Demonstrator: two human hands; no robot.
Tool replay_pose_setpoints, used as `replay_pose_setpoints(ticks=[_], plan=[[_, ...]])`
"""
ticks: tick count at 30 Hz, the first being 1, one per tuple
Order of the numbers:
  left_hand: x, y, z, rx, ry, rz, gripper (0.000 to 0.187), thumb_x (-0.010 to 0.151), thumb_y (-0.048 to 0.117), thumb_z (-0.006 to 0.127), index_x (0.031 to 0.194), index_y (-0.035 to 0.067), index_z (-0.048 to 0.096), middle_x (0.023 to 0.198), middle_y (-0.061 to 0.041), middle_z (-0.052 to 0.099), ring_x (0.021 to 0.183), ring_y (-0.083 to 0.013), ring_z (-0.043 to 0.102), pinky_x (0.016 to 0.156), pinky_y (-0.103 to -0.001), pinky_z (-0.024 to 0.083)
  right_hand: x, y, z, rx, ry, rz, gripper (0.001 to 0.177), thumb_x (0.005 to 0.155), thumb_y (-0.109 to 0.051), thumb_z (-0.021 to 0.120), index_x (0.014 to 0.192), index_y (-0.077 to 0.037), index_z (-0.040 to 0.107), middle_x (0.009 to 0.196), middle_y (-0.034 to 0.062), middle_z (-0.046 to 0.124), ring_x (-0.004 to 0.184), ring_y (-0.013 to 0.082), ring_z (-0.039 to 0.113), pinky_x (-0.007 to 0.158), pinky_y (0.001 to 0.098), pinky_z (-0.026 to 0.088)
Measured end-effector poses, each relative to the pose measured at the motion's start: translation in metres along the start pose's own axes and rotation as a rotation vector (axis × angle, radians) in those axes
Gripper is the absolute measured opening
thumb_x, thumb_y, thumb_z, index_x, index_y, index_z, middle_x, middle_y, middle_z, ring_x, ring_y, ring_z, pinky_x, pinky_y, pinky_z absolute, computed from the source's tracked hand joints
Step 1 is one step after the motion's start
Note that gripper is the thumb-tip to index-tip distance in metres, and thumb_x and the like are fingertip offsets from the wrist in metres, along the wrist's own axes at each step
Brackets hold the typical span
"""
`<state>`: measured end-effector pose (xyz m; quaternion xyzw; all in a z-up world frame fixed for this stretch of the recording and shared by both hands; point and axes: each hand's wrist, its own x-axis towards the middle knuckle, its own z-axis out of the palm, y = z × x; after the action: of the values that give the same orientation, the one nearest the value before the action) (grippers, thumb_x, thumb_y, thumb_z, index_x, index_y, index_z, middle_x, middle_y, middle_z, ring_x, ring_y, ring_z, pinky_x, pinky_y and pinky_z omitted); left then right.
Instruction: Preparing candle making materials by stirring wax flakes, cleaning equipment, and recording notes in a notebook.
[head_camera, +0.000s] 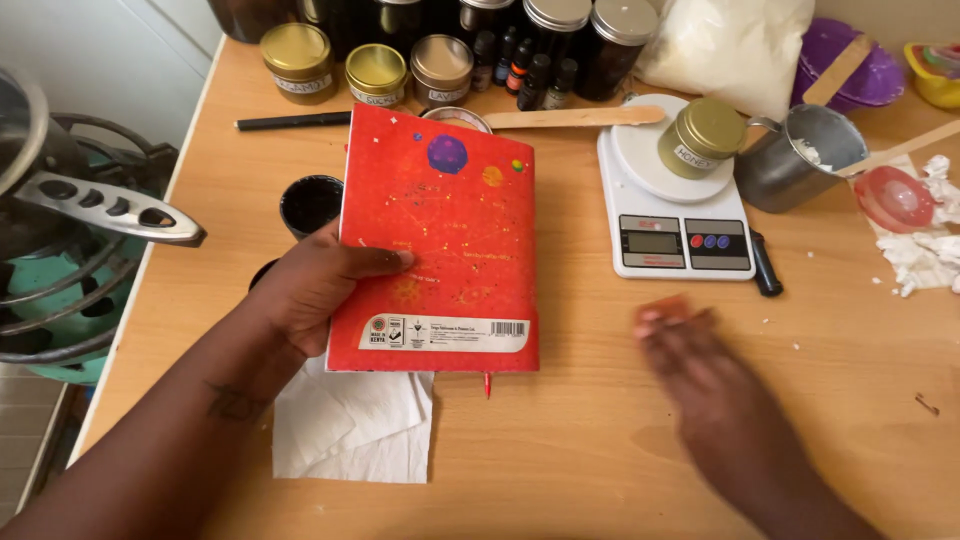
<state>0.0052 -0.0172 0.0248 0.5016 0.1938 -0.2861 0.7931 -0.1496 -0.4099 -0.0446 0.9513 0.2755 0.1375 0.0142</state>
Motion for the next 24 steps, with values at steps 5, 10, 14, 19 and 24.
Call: replay_pose_setpoints(ticks=[5,10,14,19,24], plan=[[0.001,0.001,-0.003,-0.004,0.022,0.003,0.048,0.080,-0.007,0.068,0.126,0.005,0.063,0.120,-0.025,0.077,0.094,-0.0446,0.073,0.078,-0.068,0.061,0.001,-0.042,0.011,-0.092,-0.050,-0.095,0.062,0.097,0.002,0.044,0.158,-0.005,0.050,0.165,0.0102,0.052,0.154,0.0308,0.046,0.129,0.0437,0.036],[0.004,0.003,-0.005,-0.025,0.024,0.007,0.046,0.081,-0.009,0.067,0.125,0.005,0.065,0.121,-0.025,0.077,0.097,-0.0450,0.073,0.081,-0.069,0.061,-0.030,0.031,0.027,0.162,-0.058,0.076,0.099,0.053,0.017,0.050,0.149,-0.006,0.061,0.155,0.0097,0.064,0.145,0.0343,0.056,0.133,0.0488,0.034],[0.006,0.003,-0.006,-0.013,0.049,-0.003,0.046,0.082,-0.008,0.067,0.125,0.006,0.065,0.123,-0.023,0.077,0.098,-0.0442,0.073,0.081,-0.069,0.061,-0.050,0.079,0.006,0.242,-0.052,0.331,0.093,0.056,0.022,0.046,0.142,-0.005,0.068,0.155,0.0119,0.066,0.144,0.0328,0.059,0.127,0.0429,0.042],[0.000,0.004,0.000,-0.006,0.037,-0.037,0.048,0.081,-0.009,0.066,0.128,0.004,0.063,0.123,-0.026,0.076,0.098,-0.0460,0.072,0.082,-0.068,0.060,-0.096,0.143,0.017,-0.024,-0.077,0.550,0.080,0.058,0.019,0.054,0.131,-0.002,0.079,0.142,0.0129,0.078,0.135,0.0299,0.070,0.122,0.0392,0.051],[0.003,-0.002,-0.001,-0.029,0.010,-0.039,0.048,0.079,-0.009,0.068,0.124,0.003,0.062,0.120,-0.027,0.076,0.095,-0.0467,0.072,0.082,-0.070,0.060,-0.037,0.079,-0.021,-0.046,-0.042,0.495,0.080,0.058,0.017,0.053,0.133,-0.001,0.076,0.144,0.0142,0.075,0.134,0.0328,0.068,0.119,0.0442,0.052]])
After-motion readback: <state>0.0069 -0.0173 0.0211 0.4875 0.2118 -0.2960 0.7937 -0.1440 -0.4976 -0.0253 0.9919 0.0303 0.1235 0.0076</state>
